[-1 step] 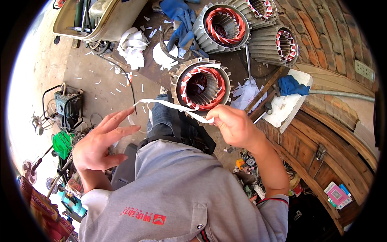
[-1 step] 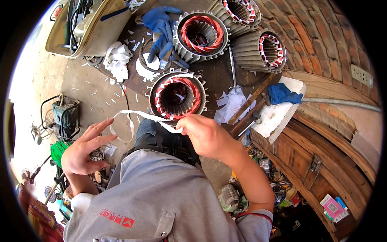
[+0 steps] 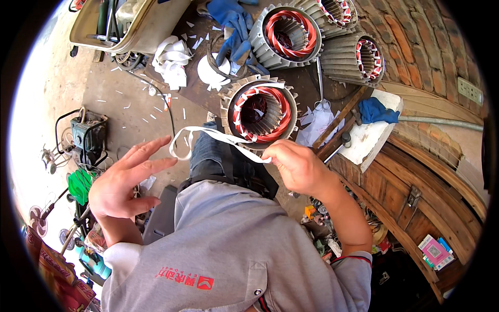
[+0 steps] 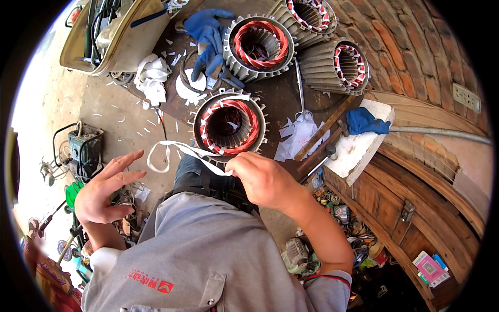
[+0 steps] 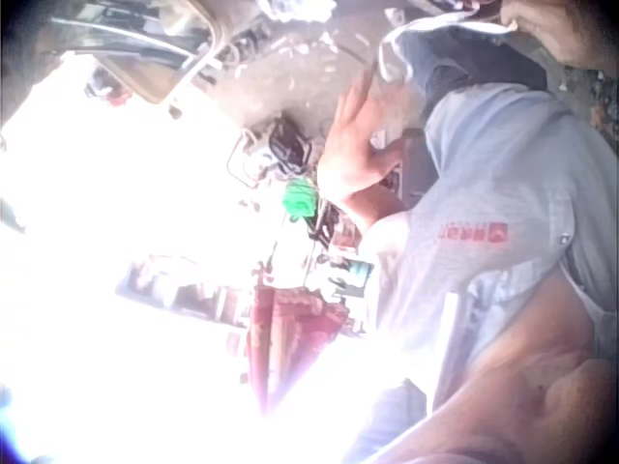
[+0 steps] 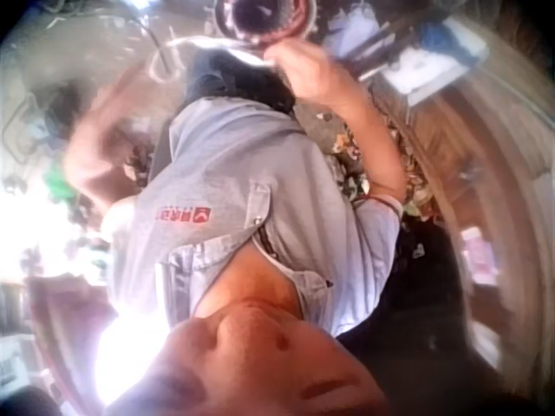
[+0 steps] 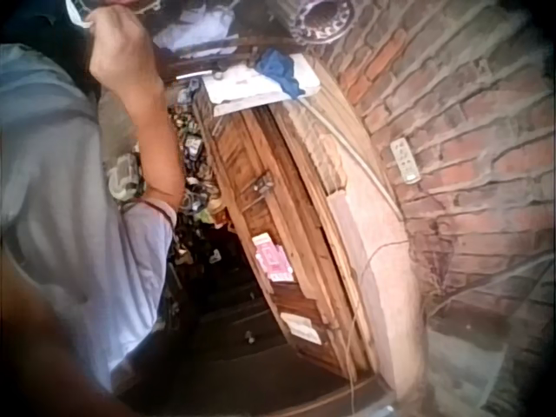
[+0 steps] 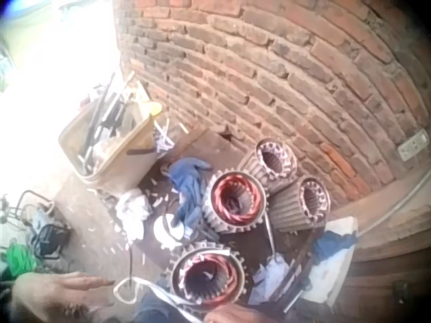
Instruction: The person winds white insulating tape around the copper windings of a motor stator. They repeatedly wrap the tape around the stator's teeth and coils, pulling it taut and adjusting its position to ensure proper coverage.
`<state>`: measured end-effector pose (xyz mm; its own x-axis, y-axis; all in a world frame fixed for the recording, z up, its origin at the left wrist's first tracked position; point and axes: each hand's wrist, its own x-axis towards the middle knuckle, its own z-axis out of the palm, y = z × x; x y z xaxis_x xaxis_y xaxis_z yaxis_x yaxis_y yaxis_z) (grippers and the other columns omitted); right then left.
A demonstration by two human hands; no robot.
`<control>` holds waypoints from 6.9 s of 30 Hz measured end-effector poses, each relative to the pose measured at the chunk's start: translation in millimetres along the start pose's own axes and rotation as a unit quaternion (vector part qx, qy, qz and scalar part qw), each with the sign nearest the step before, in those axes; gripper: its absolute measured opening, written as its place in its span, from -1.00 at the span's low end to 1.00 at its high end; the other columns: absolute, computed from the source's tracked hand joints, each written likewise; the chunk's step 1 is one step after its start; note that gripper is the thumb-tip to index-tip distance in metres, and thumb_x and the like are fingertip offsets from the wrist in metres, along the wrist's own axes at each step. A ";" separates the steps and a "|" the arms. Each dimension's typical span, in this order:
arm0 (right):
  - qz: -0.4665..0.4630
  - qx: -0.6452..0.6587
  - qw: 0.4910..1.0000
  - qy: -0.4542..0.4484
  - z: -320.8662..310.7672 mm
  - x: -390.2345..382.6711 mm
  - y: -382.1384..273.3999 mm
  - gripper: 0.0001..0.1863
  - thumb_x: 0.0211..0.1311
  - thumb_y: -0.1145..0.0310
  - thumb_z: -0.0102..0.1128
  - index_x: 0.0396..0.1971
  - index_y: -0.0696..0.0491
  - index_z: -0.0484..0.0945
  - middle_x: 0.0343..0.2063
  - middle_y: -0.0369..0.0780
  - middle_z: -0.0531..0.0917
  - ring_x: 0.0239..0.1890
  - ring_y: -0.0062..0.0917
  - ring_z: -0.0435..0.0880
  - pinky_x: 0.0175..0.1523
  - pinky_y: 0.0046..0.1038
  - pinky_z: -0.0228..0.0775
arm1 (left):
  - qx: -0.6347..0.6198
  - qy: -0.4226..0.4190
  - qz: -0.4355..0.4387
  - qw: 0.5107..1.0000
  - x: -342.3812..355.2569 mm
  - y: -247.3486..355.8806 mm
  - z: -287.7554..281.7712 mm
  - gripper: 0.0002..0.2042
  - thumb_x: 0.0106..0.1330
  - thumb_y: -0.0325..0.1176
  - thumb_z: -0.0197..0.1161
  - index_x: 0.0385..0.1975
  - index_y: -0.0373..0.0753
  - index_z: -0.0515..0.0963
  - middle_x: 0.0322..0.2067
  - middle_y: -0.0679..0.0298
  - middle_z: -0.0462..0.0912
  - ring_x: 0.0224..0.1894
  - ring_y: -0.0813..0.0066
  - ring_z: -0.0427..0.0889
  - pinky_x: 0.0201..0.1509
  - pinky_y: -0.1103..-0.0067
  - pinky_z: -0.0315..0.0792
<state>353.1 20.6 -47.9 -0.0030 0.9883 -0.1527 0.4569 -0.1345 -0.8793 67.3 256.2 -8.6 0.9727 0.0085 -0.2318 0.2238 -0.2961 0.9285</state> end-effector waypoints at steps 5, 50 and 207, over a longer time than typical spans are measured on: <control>-0.043 -0.100 0.993 0.055 16.4 -9.8 11.5 -0.71 -0.05 0.76 0.06 -0.28 0.17 0.49 -0.37 -0.12 0.57 -0.27 -0.21 0.61 -0.18 -0.28 0.50 | 0.026 0.094 0.078 0.992 78.7 22.6 -10.0 -0.66 0.10 -0.45 0.35 -0.09 -0.39 0.59 -0.07 -0.08 0.64 -0.05 0.05 0.68 -0.02 0.40 0.55; 0.100 0.282 0.876 0.378 4.8 -40.7 -29.0 -0.75 0.42 0.32 0.15 -0.36 0.21 0.59 -0.61 -0.27 0.59 -0.63 -0.69 0.50 -0.50 -0.61 0.33 | -0.242 0.052 0.048 0.968 177.1 43.6 87.4 -0.70 0.27 -0.37 0.39 -0.05 -0.35 0.59 -0.08 0.11 0.66 -0.03 0.39 0.63 0.04 0.48 0.51; 0.154 0.100 0.971 0.152 17.6 -41.4 35.8 -0.91 0.24 0.50 0.12 -0.46 0.14 0.55 -0.63 -0.25 0.52 -0.57 -0.44 0.56 -0.40 -0.48 0.43 | 0.206 0.082 0.205 0.953 170.4 -13.2 92.1 -0.89 0.05 -0.56 0.34 -0.43 -0.27 0.58 -0.38 0.25 0.58 -0.40 0.23 0.63 -0.41 0.40 0.52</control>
<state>354.0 -26.3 -81.0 0.3833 0.8704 -0.3091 0.2117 -0.4085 -0.8879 224.5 173.6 -87.0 0.9775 -0.0496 0.2053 -0.1868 -0.6559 0.7313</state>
